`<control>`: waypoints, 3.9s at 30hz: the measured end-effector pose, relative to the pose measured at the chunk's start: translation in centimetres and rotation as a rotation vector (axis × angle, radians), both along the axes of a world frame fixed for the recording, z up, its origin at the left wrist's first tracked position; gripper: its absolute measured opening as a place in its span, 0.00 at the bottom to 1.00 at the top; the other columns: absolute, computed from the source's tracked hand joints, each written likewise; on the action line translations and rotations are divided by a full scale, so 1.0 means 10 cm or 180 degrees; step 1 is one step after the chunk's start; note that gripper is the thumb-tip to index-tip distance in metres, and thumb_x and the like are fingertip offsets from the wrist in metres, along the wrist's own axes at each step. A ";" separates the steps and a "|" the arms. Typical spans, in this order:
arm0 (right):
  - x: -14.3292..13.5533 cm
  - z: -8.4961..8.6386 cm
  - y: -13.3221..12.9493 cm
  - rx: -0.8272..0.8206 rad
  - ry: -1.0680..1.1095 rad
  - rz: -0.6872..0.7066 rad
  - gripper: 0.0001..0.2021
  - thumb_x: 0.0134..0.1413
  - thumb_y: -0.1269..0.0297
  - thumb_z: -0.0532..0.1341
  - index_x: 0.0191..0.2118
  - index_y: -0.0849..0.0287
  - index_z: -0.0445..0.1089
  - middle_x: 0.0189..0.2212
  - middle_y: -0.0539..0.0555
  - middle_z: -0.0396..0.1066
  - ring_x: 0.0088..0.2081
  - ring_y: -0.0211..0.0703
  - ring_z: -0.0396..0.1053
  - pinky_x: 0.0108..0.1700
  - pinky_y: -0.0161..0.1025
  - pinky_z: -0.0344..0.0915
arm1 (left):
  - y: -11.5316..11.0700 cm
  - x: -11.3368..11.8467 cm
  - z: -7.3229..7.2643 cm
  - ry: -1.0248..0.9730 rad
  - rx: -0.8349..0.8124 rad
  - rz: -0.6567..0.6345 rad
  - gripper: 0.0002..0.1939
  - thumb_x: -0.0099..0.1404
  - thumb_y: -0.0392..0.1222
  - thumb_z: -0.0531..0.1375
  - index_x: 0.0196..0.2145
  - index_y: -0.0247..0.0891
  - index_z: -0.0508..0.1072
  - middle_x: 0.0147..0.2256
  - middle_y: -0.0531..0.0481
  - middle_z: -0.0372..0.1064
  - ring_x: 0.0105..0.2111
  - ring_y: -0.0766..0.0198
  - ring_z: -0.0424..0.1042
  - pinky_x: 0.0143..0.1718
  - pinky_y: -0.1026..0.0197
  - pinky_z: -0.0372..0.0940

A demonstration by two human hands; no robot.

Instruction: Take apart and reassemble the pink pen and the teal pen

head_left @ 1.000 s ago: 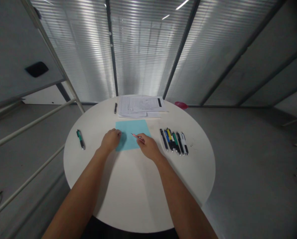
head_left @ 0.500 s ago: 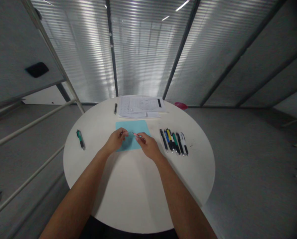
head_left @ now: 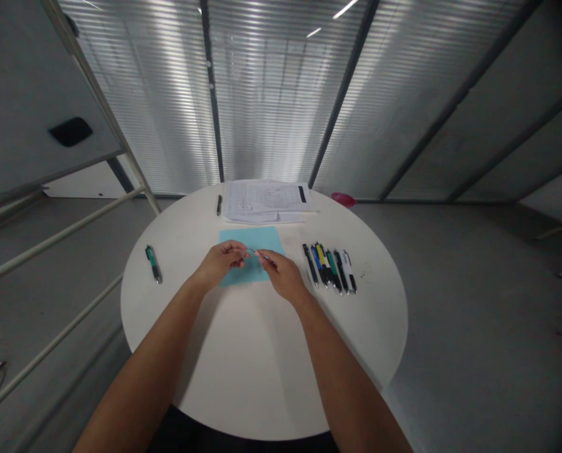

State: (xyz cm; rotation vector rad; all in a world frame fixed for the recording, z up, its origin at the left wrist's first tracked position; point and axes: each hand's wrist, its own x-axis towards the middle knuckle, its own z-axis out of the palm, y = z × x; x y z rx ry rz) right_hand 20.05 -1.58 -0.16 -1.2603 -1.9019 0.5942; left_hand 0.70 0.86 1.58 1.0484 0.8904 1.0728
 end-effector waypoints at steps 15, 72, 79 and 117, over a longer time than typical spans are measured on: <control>0.02 -0.02 0.01 0.0081 -0.0054 -0.0003 0.17 0.63 0.57 0.51 0.54 0.47 0.69 0.48 0.52 0.73 0.47 0.44 0.70 0.51 0.43 0.64 | -0.03 -0.01 0.02 -0.0270 -0.0250 -0.0353 0.14 0.52 0.43 0.68 0.35 0.32 0.74 0.34 0.46 0.75 0.27 0.69 0.72 0.35 0.62 0.66; 0.01 0.15 -0.10 0.0130 -0.1171 0.0081 0.16 0.65 0.57 0.50 0.53 0.47 0.70 0.42 0.51 0.74 0.43 0.39 0.71 0.44 0.34 0.63 | 0.04 -0.08 -0.06 0.0940 0.0302 -0.0333 0.15 0.54 0.48 0.64 0.34 0.33 0.76 0.28 0.49 0.72 0.26 0.67 0.69 0.32 0.61 0.64; 0.01 0.11 -0.08 0.0195 -0.1027 0.0093 0.14 0.64 0.58 0.52 0.50 0.47 0.71 0.41 0.50 0.75 0.42 0.39 0.71 0.44 0.35 0.63 | 0.02 -0.06 -0.05 0.1186 0.0491 -0.0342 0.15 0.55 0.50 0.63 0.32 0.34 0.75 0.26 0.49 0.72 0.26 0.66 0.68 0.31 0.62 0.63; -0.04 0.06 -0.04 0.0270 0.0106 0.0106 0.15 0.63 0.59 0.52 0.51 0.51 0.70 0.44 0.53 0.73 0.44 0.41 0.70 0.48 0.39 0.65 | -0.03 0.04 0.03 -0.0286 0.0166 -0.0030 0.15 0.54 0.45 0.67 0.35 0.33 0.73 0.31 0.49 0.72 0.25 0.69 0.69 0.31 0.62 0.64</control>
